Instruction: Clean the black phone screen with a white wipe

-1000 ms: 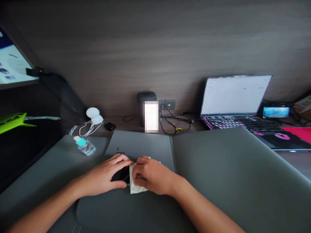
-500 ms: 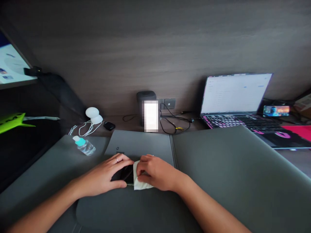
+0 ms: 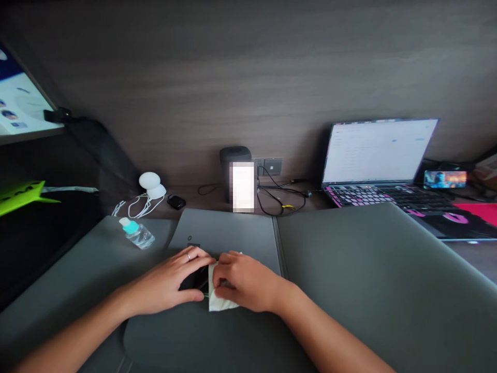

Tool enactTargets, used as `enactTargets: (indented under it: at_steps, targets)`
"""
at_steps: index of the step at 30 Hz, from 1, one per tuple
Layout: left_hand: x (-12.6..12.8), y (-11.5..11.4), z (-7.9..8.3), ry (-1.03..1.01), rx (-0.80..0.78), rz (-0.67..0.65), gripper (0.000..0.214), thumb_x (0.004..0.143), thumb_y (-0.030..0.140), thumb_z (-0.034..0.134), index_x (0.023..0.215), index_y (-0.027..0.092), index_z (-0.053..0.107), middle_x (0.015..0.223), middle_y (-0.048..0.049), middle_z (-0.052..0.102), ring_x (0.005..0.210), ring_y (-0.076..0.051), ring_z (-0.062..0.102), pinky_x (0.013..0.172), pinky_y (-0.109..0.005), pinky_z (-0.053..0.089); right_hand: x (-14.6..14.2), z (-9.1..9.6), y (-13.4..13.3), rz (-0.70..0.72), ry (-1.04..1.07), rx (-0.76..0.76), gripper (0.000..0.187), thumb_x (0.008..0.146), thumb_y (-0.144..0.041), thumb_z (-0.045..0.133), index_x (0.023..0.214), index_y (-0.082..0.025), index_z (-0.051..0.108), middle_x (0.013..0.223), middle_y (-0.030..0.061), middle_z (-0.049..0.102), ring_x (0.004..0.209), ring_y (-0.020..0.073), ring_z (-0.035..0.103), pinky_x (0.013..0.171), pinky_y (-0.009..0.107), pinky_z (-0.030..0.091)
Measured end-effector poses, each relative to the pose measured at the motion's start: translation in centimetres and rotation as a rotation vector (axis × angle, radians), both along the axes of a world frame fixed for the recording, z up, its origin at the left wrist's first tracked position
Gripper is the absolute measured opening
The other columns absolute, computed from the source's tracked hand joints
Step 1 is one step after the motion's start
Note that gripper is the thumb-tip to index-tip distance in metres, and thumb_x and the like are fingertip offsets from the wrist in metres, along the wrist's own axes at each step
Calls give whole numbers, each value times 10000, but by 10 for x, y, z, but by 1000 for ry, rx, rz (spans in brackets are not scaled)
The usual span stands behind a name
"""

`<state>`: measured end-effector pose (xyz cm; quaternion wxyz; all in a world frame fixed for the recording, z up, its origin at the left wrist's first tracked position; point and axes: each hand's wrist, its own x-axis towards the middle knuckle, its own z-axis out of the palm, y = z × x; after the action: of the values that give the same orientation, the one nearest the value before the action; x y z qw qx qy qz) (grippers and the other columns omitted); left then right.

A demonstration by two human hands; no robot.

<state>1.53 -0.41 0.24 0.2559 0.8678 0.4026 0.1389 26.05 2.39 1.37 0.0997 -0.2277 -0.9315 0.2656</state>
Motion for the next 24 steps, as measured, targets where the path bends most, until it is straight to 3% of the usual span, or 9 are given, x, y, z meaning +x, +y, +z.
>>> enactTargets:
  at_steps: [3,7,12,24]
  targets:
    - [0,-1,1,5,-4,-4,565,827,269,702,1350,307,493,1271,-46,543,1197,-278,506,1023,-406,419,1,0,0,40,7,-38,35,864,-141,675,875,-163,649,895,38,618,929,178,560,850,293,412]
    - [1,-2,2,19,-6,-9,544,830,266,701,1336,304,503,1267,-47,543,1191,-277,511,1020,-407,420,3,1,1,-32,-10,-35,24,875,-137,655,862,-154,645,897,41,607,885,167,559,804,282,417]
    - [1,-1,2,27,-2,0,564,834,258,700,1354,301,485,1278,-43,541,1209,-266,499,1034,-399,413,5,1,1,32,-8,-52,42,852,-141,688,884,-161,671,907,37,626,925,169,561,852,284,409]
    - [1,-1,0,38,-5,-5,560,840,263,702,1355,300,484,1297,-44,533,1215,-262,494,1031,-397,419,11,2,5,35,-10,-113,26,850,-137,685,856,-155,667,860,34,624,894,170,571,805,266,422]
